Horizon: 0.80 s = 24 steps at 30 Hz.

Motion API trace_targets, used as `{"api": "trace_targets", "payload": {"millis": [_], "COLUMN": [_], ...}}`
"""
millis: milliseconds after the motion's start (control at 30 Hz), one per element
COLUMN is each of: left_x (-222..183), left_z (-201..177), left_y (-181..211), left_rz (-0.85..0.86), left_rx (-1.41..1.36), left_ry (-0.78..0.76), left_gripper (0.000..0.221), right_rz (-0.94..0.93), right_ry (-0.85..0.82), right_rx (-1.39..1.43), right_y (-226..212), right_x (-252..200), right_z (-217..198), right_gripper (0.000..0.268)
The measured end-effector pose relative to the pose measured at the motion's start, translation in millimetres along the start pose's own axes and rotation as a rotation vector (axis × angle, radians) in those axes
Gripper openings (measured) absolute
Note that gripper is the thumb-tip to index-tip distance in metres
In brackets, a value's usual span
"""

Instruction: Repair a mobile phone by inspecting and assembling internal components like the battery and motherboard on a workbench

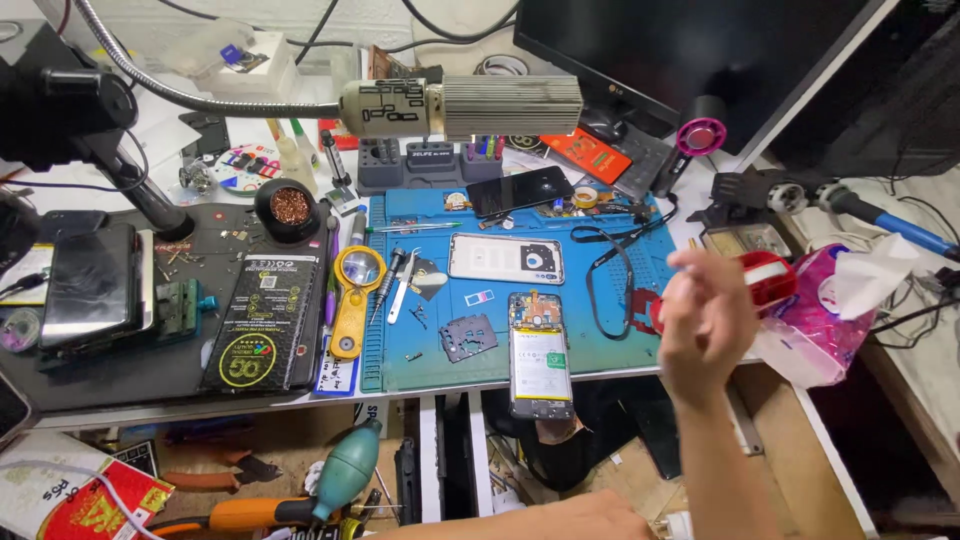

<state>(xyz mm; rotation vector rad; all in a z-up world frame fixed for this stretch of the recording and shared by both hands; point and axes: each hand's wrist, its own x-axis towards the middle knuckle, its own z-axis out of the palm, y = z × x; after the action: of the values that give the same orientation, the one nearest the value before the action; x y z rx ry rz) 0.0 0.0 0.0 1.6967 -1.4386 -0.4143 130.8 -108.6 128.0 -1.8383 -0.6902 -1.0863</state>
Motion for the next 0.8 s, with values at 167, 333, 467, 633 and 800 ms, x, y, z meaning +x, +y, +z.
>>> {"api": "trace_targets", "payload": {"millis": [167,333,467,633,800], "left_x": [5.3,3.4,-3.9,-2.0,-1.5], "left_z": [-3.0,-8.4,-13.0,-10.6,-17.3], "left_y": [-0.3,4.4,17.0,10.8,19.7], "left_rz": [-0.053,-0.138,-0.069,-0.075,-0.106], "left_rx": [0.257,0.361,0.374,0.381,0.408], "left_ry": [-0.056,-0.041,0.092,0.023,0.007], "left_gripper": [0.016,0.031,0.055,0.052,0.055], "right_rz": [-0.192,-0.176,-0.194,-0.145,-0.077], "right_ry": [-0.045,-0.232,-0.306,-0.257,-0.254], "right_rx": [-0.072,-0.028,-0.002,-0.067,-0.087], "right_y": [20.5,34.2,27.9,35.9,52.6], "right_x": [-74.9,-107.9,-115.5,-117.8,-125.0], "right_z": [14.3,40.7,47.5,43.0,41.2], "right_gripper": [0.022,0.041,0.029,0.027,0.032]}}
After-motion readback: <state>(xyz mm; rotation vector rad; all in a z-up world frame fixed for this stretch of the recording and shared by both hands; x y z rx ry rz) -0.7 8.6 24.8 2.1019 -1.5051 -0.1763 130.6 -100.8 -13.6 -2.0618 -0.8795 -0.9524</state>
